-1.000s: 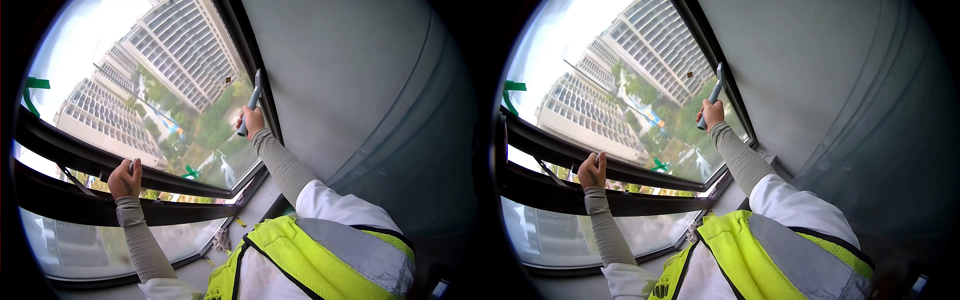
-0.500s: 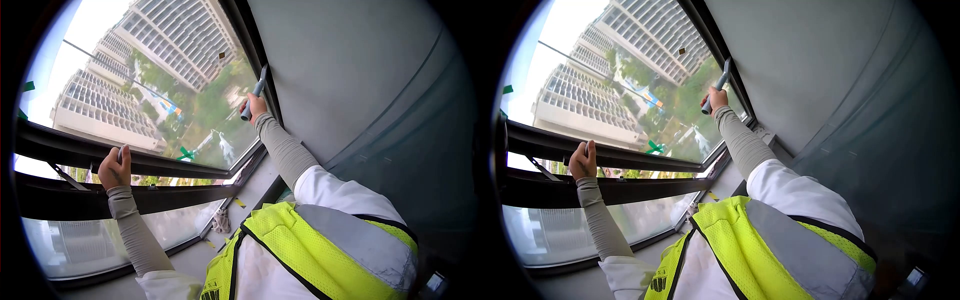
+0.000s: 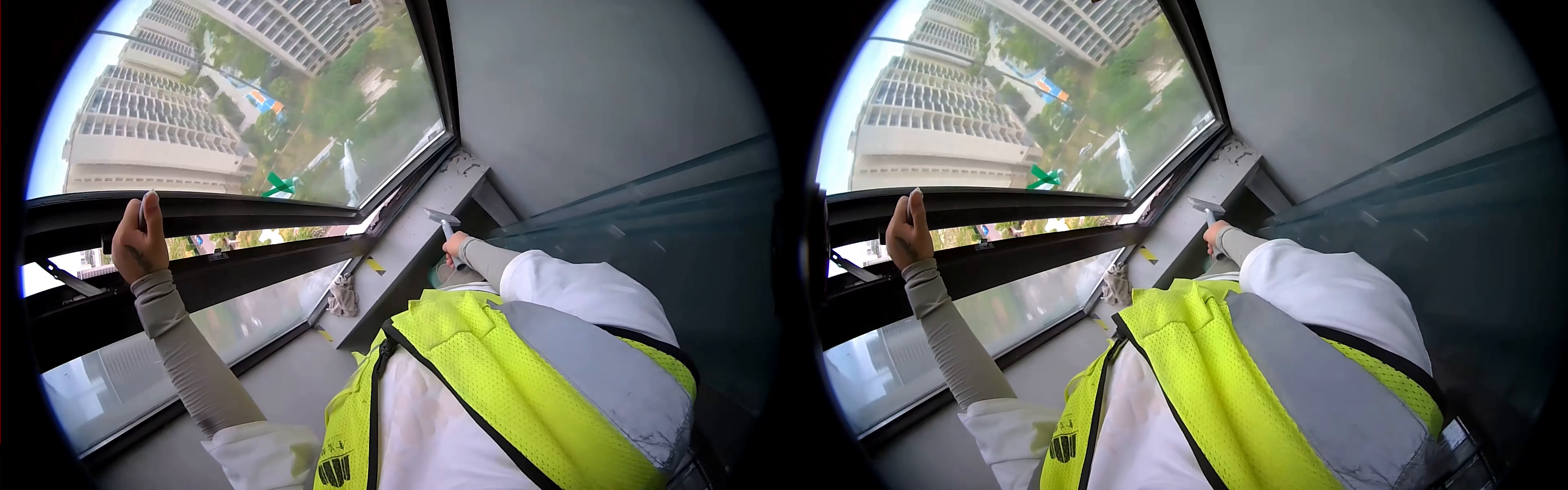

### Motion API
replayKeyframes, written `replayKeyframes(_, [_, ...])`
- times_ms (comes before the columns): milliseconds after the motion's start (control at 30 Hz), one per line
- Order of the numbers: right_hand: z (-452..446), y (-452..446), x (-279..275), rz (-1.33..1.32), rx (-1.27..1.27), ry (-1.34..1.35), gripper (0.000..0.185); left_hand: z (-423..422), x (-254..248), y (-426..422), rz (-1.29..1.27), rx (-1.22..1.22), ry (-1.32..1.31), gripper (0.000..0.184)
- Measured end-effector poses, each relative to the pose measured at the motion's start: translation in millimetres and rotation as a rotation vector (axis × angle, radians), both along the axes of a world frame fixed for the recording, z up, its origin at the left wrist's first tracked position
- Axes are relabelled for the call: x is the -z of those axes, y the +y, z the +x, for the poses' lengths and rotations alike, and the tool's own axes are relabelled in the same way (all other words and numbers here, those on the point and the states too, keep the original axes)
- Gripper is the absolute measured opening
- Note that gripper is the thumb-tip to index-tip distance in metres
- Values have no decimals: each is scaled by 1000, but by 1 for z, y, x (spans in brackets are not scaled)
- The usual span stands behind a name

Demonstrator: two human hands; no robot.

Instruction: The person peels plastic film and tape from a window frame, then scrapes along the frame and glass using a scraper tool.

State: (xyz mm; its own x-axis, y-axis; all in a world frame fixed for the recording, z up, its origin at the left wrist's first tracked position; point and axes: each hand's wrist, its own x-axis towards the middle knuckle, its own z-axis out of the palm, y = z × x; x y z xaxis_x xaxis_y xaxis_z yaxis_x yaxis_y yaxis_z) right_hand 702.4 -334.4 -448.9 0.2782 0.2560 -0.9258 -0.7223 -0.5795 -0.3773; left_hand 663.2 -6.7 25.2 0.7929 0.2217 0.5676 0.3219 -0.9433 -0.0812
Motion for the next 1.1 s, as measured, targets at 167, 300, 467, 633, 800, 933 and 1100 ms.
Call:
replayKeyframes(167, [-16, -17, -27, 3, -866, -188, 19, -1, 2, 3, 7, -1, -14, 53])
replayKeyframes(300, [5, -21, -11, -117, -791, -310, 35, -2, 2, 1, -43, 29, -15, 51])
replayKeyframes(467, [23, -29, 29, -51, 341, 28, 35, -6, 4, 14, 42, 60, -10, 44])
replayKeyframes(633, [12, -45, 66, -41, 296, 181, 36, -5, 6, 11, 70, 94, -49, 44])
replayKeyframes(800, [4, -57, 49, 80, 54, 252, 29, -4, 5, 9, 30, 40, -70, 50])
replayKeyframes(933, [-2, -62, 53, -116, -202, -24, 22, -3, 6, 16, -32, -23, -68, 55])
replayKeyframes(1100, [2, -68, 46, -323, -539, -290, 29, -1, 3, 14, 56, -59, -63, 55])
